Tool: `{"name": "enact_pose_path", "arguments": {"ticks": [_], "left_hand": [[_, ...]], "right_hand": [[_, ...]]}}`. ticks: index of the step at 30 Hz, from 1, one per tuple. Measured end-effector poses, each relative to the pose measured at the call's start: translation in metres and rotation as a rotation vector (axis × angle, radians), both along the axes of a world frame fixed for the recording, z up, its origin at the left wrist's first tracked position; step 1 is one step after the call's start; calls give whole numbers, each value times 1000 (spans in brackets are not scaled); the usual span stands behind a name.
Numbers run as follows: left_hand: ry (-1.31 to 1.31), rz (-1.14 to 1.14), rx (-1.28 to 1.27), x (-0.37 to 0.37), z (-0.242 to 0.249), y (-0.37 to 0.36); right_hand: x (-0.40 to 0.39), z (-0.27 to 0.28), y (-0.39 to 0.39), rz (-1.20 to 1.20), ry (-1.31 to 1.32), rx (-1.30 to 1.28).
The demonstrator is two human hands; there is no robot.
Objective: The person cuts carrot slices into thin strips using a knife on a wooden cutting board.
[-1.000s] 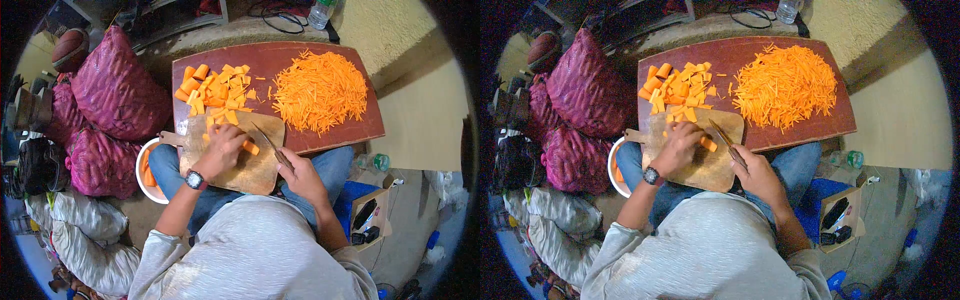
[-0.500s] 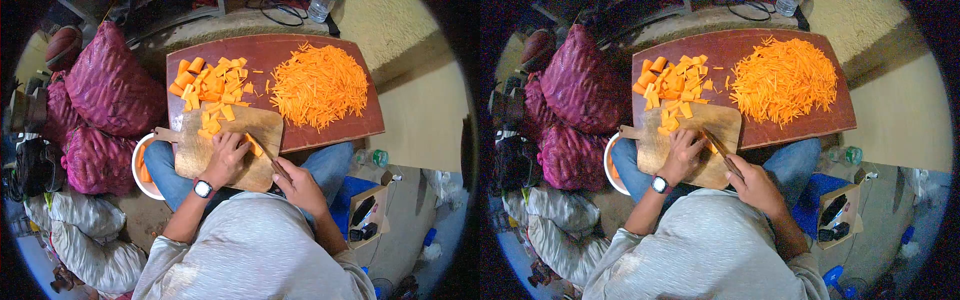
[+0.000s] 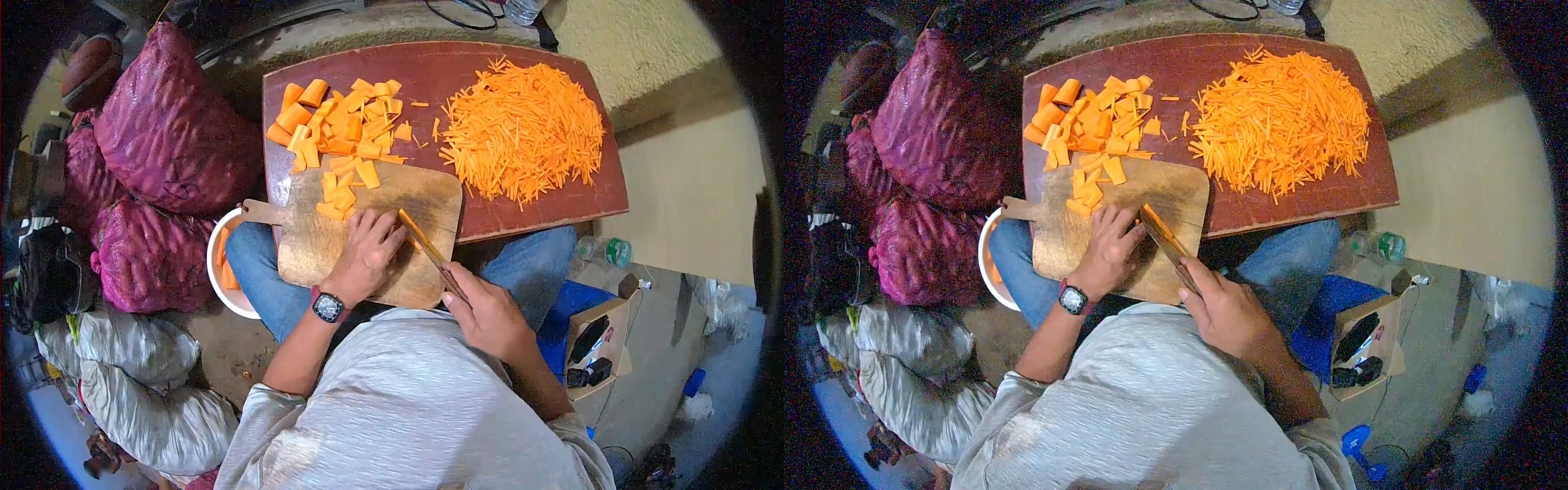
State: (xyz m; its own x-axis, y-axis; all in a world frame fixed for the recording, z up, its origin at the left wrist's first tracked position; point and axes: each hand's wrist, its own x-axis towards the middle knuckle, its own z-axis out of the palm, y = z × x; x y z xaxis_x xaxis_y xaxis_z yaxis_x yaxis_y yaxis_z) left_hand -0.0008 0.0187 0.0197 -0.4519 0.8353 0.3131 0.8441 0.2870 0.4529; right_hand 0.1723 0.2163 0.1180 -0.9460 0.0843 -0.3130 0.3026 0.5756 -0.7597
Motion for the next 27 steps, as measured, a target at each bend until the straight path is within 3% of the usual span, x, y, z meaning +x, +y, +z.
{"name": "enact_pose_path", "arguments": {"ticks": [18,23,27], "left_hand": [[109,48,-28,6,-9,2],[140,38,-19,6,-6,3],[127,17,-35,7,-4,5]], "right_hand": [[-25,-13,-8,8,67,-8],[-12,-14,-4,-48,164,-130],[-6,-12,0,-30,57,-76]]}}
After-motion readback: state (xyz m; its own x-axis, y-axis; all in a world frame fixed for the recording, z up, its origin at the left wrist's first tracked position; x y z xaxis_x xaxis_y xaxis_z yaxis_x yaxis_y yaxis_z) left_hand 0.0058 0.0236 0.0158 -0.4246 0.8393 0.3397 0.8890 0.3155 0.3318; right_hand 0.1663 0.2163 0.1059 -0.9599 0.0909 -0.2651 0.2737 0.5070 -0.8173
